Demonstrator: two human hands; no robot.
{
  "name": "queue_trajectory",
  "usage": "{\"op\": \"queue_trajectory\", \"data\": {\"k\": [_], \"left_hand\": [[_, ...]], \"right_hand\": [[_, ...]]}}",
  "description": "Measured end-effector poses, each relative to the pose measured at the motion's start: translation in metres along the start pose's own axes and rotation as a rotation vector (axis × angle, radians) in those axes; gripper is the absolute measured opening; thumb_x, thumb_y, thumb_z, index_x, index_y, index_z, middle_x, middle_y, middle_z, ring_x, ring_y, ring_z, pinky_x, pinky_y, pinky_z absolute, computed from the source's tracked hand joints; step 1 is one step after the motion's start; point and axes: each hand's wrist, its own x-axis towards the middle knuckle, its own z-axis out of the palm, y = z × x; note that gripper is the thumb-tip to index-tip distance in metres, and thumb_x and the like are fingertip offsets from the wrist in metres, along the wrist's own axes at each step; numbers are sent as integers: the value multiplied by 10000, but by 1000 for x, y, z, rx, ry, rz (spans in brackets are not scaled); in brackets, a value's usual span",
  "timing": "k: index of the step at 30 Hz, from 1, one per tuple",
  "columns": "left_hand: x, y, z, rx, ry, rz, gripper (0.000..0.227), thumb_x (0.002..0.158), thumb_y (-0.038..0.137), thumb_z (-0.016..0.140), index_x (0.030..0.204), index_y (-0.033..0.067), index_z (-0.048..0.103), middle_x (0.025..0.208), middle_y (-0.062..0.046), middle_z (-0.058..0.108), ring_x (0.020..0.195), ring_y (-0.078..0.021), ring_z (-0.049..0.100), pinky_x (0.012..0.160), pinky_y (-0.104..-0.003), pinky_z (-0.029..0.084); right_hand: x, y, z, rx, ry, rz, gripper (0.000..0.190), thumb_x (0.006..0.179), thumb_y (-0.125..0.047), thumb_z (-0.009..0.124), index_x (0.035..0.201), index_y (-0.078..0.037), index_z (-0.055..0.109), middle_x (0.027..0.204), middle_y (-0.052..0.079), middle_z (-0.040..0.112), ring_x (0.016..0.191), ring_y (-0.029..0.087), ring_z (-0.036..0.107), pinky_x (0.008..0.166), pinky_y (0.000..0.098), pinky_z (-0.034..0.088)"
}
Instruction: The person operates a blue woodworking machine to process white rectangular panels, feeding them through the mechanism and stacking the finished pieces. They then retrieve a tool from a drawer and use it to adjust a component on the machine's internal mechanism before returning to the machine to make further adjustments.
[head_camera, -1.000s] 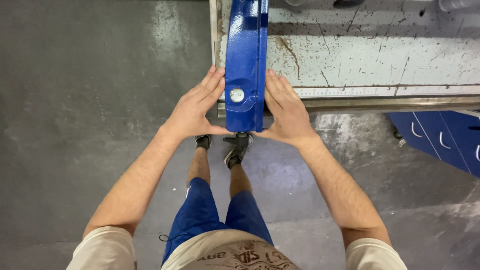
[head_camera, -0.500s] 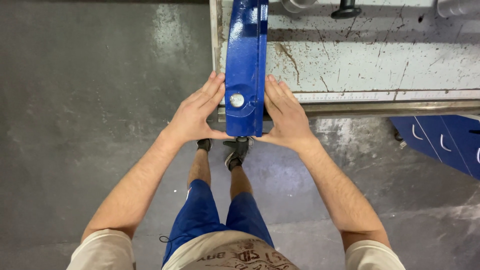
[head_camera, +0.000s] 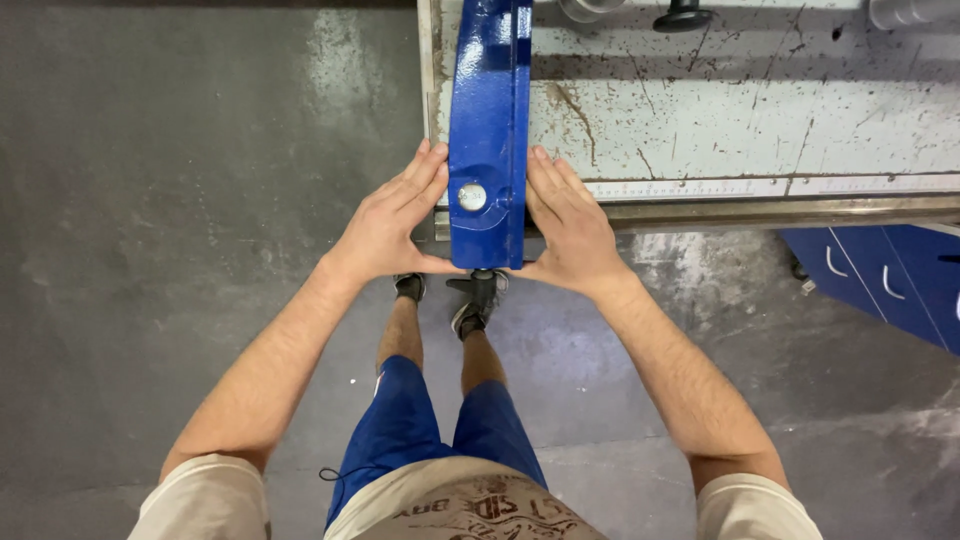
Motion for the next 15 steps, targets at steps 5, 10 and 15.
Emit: {"op": "queue_trajectory", "data": {"k": [5, 10, 15], "left_hand": [[1, 1, 1, 7, 12, 3, 1162, 622, 620, 979, 1504, 27, 509, 1591, -149, 461, 1442, -346, 471, 1134, -392, 464], [-1, -2, 4, 12, 16, 3, 1170, 623, 633, 972, 1509, 27, 507, 1591, -151, 460, 1445, -350, 465, 1138, -394, 457], [-4, -7, 6, -61, 27, -32, 1244, 590, 614, 992, 1563, 80, 429, 1610, -142, 436, 1458, -358, 439, 1151, -429, 443]], "right_hand": [[-1, 1, 1, -1, -1, 2, 1064, 750, -614, 898, 1492, 35, 498, 1610, 208, 409, 1491, 351, 400, 1256, 487, 273], [-1, 2, 1, -14, -8, 6, 1094, 737, -614, 908, 1516, 20, 473, 1622, 195, 394, 1497, 343, 390, 1261, 481, 268], [0, 1, 1, -3, -10, 9, 1093, 734, -593, 914, 1520, 16, 459, 1625, 200, 386, 1499, 343, 386, 1263, 487, 264]]}}
